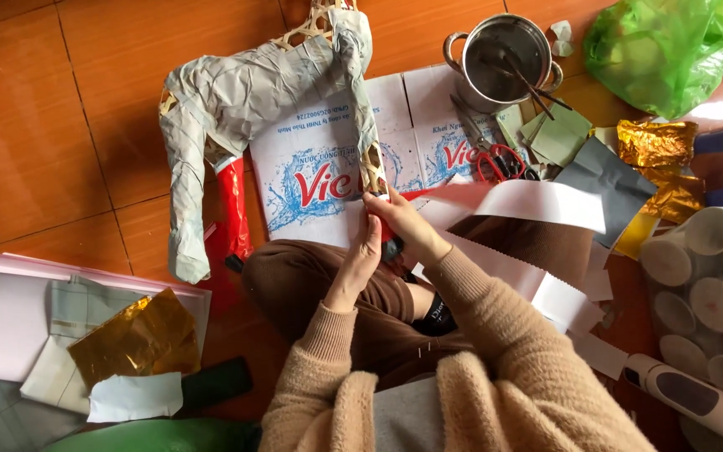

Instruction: The person sits on the floor and wraps colored paper strips around the legs of a paper-mâché animal frame. They dip the strips into a pot of liquid adhesive before applying them, alternating between red and dark gray paper to cover the legs.

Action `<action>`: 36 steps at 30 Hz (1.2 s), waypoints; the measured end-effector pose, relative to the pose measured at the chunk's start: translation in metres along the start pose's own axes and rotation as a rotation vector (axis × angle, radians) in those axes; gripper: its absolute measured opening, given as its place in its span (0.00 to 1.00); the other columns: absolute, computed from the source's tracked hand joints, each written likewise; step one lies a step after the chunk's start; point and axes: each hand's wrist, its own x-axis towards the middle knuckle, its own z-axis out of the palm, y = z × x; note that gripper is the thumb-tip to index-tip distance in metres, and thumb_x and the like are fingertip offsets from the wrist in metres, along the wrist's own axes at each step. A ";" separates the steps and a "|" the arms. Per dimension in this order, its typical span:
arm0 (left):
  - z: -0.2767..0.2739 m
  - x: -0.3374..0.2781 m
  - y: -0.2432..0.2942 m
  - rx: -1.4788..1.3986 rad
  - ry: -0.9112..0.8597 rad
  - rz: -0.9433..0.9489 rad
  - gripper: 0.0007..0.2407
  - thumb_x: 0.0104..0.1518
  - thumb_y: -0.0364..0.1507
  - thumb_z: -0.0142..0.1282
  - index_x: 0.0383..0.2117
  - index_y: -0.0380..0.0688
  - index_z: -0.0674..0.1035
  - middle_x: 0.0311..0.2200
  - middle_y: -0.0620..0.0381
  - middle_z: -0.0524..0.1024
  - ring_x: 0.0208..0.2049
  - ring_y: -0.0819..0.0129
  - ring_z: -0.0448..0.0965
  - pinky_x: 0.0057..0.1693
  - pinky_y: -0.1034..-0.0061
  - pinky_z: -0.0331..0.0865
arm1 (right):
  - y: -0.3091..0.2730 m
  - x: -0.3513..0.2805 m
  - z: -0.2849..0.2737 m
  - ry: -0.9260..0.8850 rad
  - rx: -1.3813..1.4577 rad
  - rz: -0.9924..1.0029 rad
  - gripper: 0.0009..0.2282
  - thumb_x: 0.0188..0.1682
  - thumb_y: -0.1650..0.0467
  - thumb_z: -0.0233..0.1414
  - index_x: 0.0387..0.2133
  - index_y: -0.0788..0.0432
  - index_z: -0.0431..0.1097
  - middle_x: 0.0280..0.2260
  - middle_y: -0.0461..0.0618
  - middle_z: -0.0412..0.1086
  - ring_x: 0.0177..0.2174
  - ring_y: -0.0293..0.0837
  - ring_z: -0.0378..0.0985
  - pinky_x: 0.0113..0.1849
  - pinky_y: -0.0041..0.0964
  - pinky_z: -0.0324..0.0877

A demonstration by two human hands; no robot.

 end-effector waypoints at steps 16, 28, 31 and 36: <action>-0.038 -0.008 -0.070 -0.006 0.688 0.311 0.30 0.62 0.23 0.50 0.68 0.50 0.49 0.62 0.35 0.50 0.50 0.40 0.73 0.42 0.66 0.79 | -0.011 -0.015 0.001 -0.059 0.410 0.187 0.36 0.45 0.71 0.61 0.66 0.49 0.49 0.42 0.58 0.59 0.35 0.49 0.70 0.21 0.43 0.78; -0.002 -0.009 0.001 0.024 0.271 -0.083 0.30 0.66 0.49 0.33 0.51 0.26 0.67 0.44 0.27 0.75 0.47 0.45 0.79 0.50 0.56 0.75 | 0.012 0.006 -0.009 -0.099 0.352 0.189 0.34 0.47 0.69 0.59 0.65 0.48 0.48 0.46 0.60 0.55 0.35 0.50 0.68 0.24 0.42 0.76; -0.007 0.010 0.024 -0.022 0.530 0.012 0.37 0.65 0.53 0.30 0.62 0.22 0.54 0.61 0.25 0.56 0.63 0.43 0.60 0.67 0.51 0.52 | 0.005 -0.003 -0.005 -0.109 0.363 0.154 0.36 0.46 0.70 0.60 0.67 0.46 0.46 0.45 0.61 0.54 0.34 0.50 0.67 0.22 0.42 0.76; 0.013 0.097 0.034 -0.419 0.748 0.366 0.33 0.60 0.20 0.53 0.65 0.27 0.42 0.64 0.25 0.41 0.66 0.39 0.50 0.70 0.59 0.47 | -0.009 -0.034 -0.012 -0.061 -0.563 -0.796 0.41 0.47 0.68 0.61 0.67 0.61 0.37 0.56 0.75 0.48 0.55 0.73 0.59 0.45 0.65 0.70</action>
